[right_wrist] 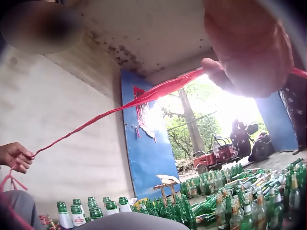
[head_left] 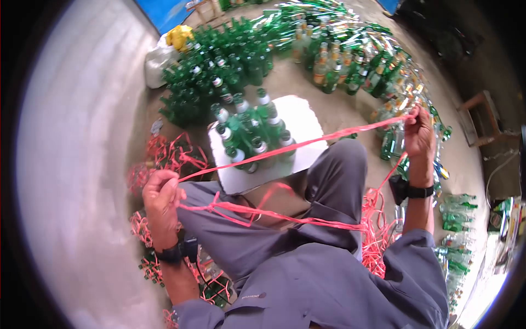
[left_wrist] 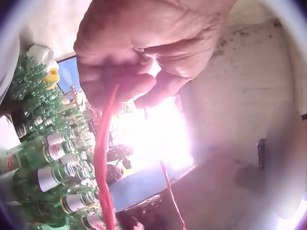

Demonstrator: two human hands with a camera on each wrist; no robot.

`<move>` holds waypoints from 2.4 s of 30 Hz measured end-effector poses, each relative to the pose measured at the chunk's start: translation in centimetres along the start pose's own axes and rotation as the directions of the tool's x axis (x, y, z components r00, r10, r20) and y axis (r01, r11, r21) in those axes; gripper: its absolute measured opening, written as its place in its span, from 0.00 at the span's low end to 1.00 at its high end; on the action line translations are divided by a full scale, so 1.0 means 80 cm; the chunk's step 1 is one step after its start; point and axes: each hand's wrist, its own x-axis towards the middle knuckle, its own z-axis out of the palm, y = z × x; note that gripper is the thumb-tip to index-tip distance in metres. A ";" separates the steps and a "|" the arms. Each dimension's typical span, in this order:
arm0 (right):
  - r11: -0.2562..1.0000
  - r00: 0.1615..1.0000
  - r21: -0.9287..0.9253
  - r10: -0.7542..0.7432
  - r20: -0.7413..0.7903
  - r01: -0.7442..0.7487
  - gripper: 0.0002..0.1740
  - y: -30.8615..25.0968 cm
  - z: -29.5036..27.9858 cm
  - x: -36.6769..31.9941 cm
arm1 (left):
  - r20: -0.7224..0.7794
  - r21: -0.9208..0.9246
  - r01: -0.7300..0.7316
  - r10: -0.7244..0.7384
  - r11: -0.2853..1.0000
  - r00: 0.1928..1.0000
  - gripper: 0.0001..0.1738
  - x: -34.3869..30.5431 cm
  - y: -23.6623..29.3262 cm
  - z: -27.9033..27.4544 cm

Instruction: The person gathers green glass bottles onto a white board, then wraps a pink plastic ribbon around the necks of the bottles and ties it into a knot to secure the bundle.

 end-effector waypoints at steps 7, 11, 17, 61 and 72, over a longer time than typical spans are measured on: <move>0.977 0.979 0.074 0.194 0.055 -0.198 0.11 -0.003 -0.091 0.026 | 0.079 -0.172 0.051 -0.038 0.984 0.996 0.07 -0.016 -0.004 0.004; 0.932 0.951 -0.233 0.300 0.074 -0.276 0.18 0.022 -0.069 -0.012 | 0.081 -0.035 0.020 -0.017 0.999 0.997 0.08 -0.020 -0.003 0.027; 0.625 0.928 -0.757 0.366 0.068 -0.191 0.23 0.066 0.061 -0.108 | 0.197 -0.169 0.021 0.013 0.985 0.980 0.09 -0.020 0.021 0.065; 0.568 0.635 -0.622 0.759 0.142 -0.539 0.09 0.247 0.158 -0.247 | 0.303 0.034 0.304 -0.300 0.952 0.905 0.21 -0.076 -0.075 0.118; 0.477 0.622 -0.698 0.781 0.057 -0.534 0.11 0.248 0.132 -0.233 | 0.199 0.360 0.075 -0.155 0.930 0.968 0.08 -0.057 -0.088 0.078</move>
